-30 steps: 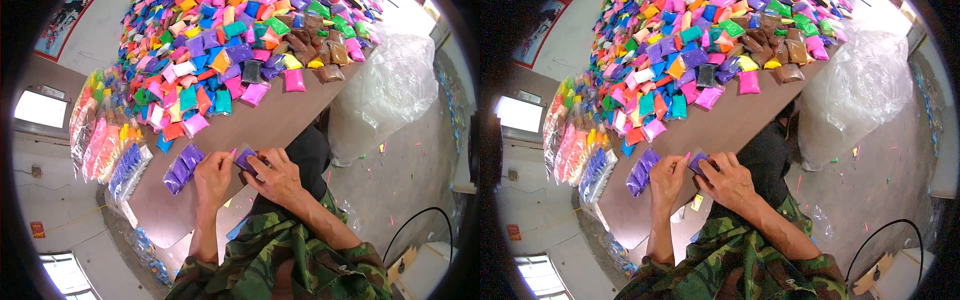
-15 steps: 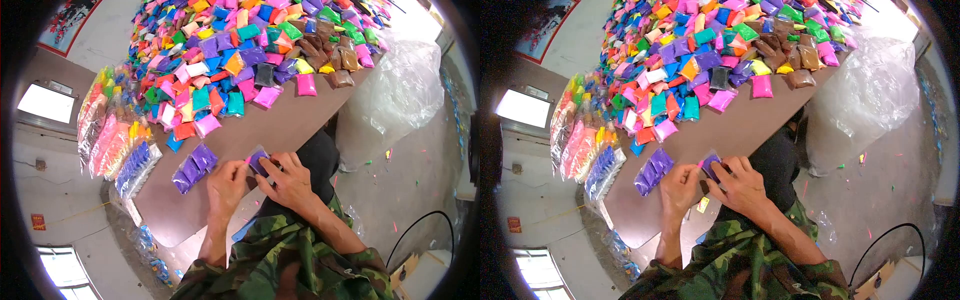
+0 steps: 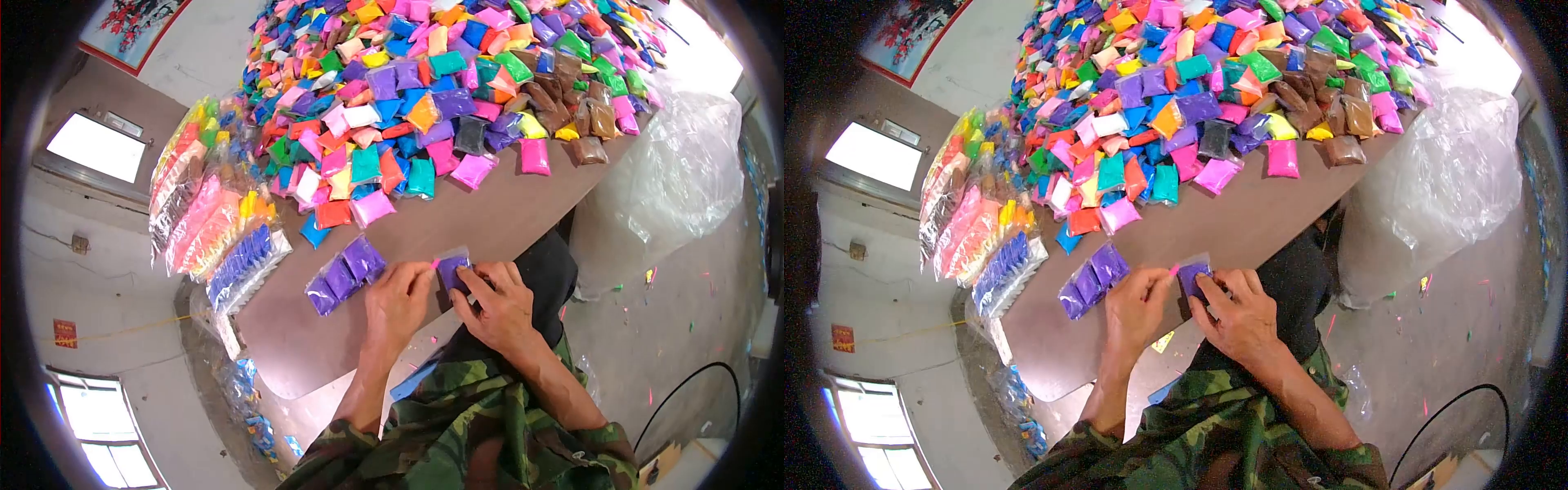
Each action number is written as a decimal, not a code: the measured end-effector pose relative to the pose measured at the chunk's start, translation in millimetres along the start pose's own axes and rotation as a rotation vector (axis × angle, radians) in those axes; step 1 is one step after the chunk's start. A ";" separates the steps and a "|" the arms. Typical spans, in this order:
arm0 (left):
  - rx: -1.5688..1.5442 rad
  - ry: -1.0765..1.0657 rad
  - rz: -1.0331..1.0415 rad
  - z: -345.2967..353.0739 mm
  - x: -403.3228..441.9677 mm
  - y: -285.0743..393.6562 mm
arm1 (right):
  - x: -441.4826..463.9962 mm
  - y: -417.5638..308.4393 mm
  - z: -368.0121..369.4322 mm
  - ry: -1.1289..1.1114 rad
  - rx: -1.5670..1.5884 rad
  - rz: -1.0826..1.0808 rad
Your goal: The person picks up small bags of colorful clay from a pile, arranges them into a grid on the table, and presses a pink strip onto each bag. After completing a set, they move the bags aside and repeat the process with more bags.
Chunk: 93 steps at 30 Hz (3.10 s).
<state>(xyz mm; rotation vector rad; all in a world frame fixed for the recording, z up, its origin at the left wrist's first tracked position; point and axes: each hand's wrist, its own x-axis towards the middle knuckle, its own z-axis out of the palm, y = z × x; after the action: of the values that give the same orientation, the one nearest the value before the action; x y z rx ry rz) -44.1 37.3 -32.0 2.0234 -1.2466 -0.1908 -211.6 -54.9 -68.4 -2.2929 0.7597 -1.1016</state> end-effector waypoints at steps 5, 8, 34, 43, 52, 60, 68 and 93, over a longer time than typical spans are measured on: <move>0.039 -0.007 0.059 3.9 -23.0 6.0 | -0.7 1.0 3.5 0.006 -0.014 0.023; 0.141 0.054 0.085 1.1 -18.4 -8.1 | 1.2 0.7 3.3 0.032 0.000 0.009; 0.106 0.017 0.042 -15.0 -42.5 -13.1 | 6.3 -9.3 -2.5 -0.004 -0.080 0.022; 0.128 0.141 0.016 -28.4 -82.4 -35.2 | 29.4 -4.6 10.0 -0.109 -0.146 -0.091; 0.219 0.321 -0.063 -54.8 -104.0 -64.4 | 21.6 -18.2 19.8 -0.164 -0.066 -0.130; 0.212 0.559 -0.322 -100.1 -123.6 -111.9 | -2.5 -71.6 66.3 -0.346 0.071 -0.334; 0.155 0.619 -0.508 -119.8 -132.7 -136.7 | -0.8 -104.1 113.6 -0.379 0.122 -0.381; 0.148 0.569 -0.456 -117.5 -134.7 -161.1 | 121.3 81.0 -19.4 0.111 -0.293 0.093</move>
<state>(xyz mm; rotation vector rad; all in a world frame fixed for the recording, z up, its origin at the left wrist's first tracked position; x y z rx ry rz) 56.8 249.0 -86.1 2.2459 -0.4528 0.2585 -186.0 -197.5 -42.8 -2.4186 1.1258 -1.1456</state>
